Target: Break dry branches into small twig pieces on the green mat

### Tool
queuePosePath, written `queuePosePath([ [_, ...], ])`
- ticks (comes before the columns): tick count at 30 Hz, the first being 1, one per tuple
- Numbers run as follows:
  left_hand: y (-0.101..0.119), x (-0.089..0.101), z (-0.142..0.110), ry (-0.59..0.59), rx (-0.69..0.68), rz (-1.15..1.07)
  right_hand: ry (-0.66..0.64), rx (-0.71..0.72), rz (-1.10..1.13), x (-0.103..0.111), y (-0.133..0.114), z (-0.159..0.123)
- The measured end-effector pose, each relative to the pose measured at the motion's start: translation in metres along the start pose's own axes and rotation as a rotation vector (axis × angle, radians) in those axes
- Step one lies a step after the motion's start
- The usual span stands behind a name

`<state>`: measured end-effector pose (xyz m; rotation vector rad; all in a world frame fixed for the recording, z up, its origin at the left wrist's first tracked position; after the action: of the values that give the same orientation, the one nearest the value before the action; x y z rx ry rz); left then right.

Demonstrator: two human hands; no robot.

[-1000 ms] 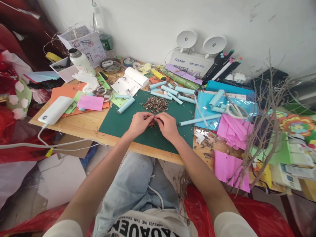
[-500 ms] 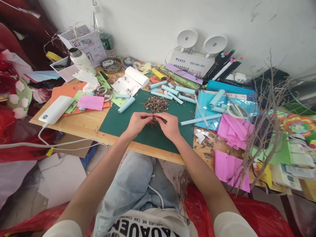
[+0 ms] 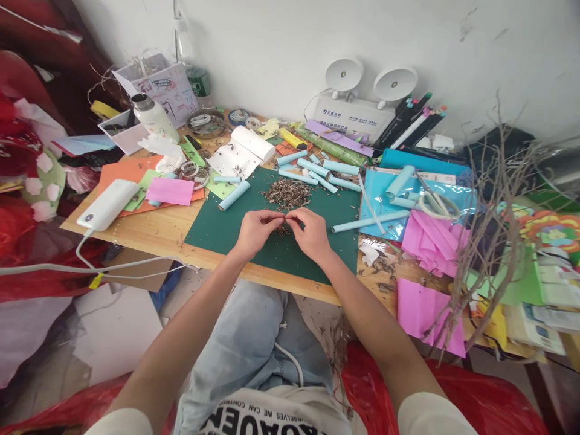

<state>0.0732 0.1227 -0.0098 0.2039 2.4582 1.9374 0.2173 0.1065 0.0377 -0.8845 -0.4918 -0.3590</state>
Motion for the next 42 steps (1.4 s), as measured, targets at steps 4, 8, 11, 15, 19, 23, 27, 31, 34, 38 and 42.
queuePosePath([
  [4,-0.003,0.000,-0.001,-0.004,-0.018,0.061,-0.015,0.022,-0.010,-0.002,-0.002,0.000],
  [8,0.000,0.001,-0.003,-0.001,-0.058,0.073,0.040,-0.009,-0.004,0.001,0.003,-0.002],
  [11,0.002,0.002,-0.004,0.019,-0.088,0.075,0.043,-0.006,-0.016,0.002,0.004,-0.002],
  [15,0.004,0.003,-0.005,0.040,-0.119,0.084,0.023,0.032,-0.040,0.001,-0.001,-0.001],
  [19,0.001,0.003,-0.005,0.055,-0.122,0.076,0.014,0.041,-0.061,0.000,-0.001,-0.002],
  [23,0.000,0.001,-0.006,0.063,-0.119,0.092,-0.001,0.047,-0.058,-0.002,-0.001,-0.003],
  [27,0.003,-0.002,-0.009,0.049,-0.137,0.108,-0.010,0.031,-0.082,-0.003,-0.004,-0.003],
  [31,0.003,0.001,-0.010,0.066,-0.133,0.064,-0.022,0.018,-0.076,-0.003,-0.005,-0.003],
  [34,0.001,0.006,-0.010,0.105,-0.128,0.040,-0.012,0.006,-0.069,0.000,-0.003,-0.002],
  [38,0.002,0.007,-0.011,0.102,-0.133,0.049,0.024,0.037,-0.042,0.003,-0.006,-0.001],
  [42,0.003,0.005,-0.012,0.088,-0.127,0.037,0.015,0.052,-0.031,-0.001,-0.008,-0.002],
])
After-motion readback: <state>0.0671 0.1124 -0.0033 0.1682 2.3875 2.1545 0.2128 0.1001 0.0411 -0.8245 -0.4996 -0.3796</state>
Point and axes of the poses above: each hand's wrist, its own z-axis towards the middle knuckle, its own x-axis out of the back of the hand, y = z × x, the point moved 9 cm from there along z, towards the middle knuckle, and after that the axes turned 9 degrees about x, right-handed, at the moved point
